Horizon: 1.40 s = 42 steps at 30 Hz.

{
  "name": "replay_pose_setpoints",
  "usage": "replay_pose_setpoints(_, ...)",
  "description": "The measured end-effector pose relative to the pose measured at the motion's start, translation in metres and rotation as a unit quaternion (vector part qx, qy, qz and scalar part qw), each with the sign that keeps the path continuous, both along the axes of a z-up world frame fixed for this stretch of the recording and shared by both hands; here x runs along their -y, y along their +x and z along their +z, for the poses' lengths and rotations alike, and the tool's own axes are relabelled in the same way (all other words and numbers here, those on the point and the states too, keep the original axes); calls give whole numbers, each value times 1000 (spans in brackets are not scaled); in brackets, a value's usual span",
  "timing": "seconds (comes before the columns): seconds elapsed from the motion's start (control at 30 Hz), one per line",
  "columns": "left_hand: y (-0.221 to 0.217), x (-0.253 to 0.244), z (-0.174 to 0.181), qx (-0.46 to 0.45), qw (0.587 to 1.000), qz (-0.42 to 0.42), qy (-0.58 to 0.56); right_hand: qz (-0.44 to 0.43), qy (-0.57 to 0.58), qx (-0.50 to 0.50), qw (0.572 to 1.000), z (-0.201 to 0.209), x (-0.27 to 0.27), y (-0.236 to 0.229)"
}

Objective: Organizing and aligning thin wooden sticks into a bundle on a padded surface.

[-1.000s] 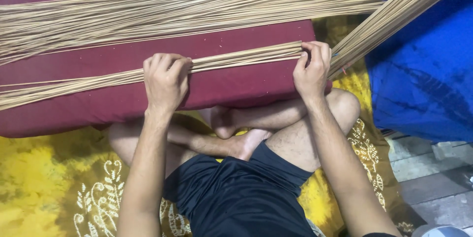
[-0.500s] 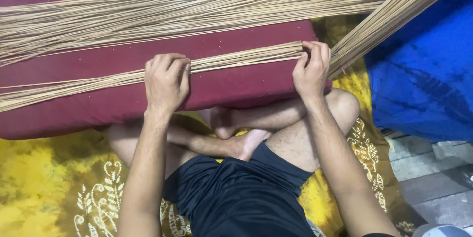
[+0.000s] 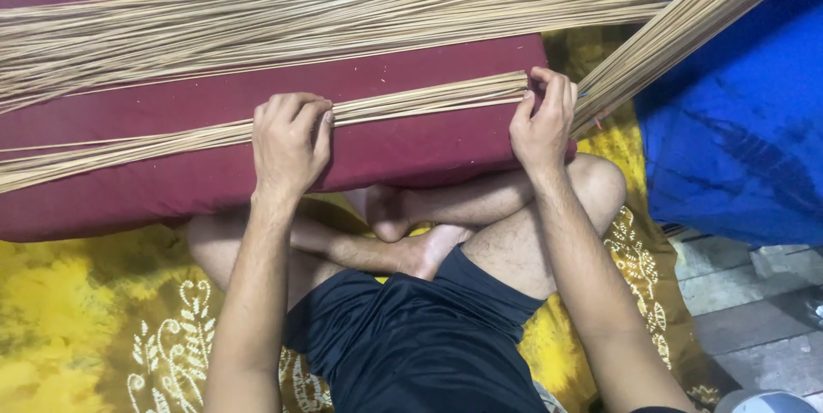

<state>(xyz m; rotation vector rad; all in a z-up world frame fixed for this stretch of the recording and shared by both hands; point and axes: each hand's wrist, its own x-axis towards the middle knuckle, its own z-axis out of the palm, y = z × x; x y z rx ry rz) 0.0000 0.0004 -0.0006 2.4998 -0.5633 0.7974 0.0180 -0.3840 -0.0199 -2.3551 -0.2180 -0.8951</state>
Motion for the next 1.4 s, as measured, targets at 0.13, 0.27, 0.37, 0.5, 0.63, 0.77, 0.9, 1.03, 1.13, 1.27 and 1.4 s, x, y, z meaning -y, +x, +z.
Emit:
replay_pose_setpoints(0.13, 0, 0, -1, 1, 1000, -1, 1, 6, -9, -20, 1000, 1, -1, -1)
replay_pose_setpoints(0.27, -1, -1, -1, -4, 1000, 1, 3, 4, 9, -23, 1000, 4, -4, -2)
replay_pose_setpoints(0.37, -1, 0, 1, -5, 1000, -1, 3, 2, 16, -20, 1000, 7, -6, -3)
replay_pose_setpoints(0.5, -1, 0, 0, -5, 1000, 0, 0, -11, 14, -10, 1000, -1, 0, -2)
replay_pose_setpoints(0.63, -1, 0, 2, -6, 1000, 1, 1, -13, 25, -8, 1000, 4, -6, -3)
replay_pose_setpoints(0.77, -1, 0, 1, -6, 1000, -1, 0, -17, 33, -3, 999, 3, -5, -4)
replay_pose_setpoints(0.9, -2, 0, 3, -8, 1000, 0, 1, -19, 36, -5, 999, 4, -4, -4)
replay_pose_setpoints(1.03, -2, 1, 3, -8, 1000, 1, -1, -35, 54, -3, 998, 4, -4, -6)
replay_pose_setpoints(1.13, -2, 1, 2, -12, 1000, 7, -1, -48, 58, -9, 997, 3, -2, -5)
replay_pose_setpoints(1.27, -2, 1, 2, -5, 1000, 4, -1, -44, 59, -7, 997, 5, -3, -7)
replay_pose_setpoints(1.4, -2, 0, 0, -2, 1000, 4, 0, -57, 59, 5, 997, -2, 3, -5)
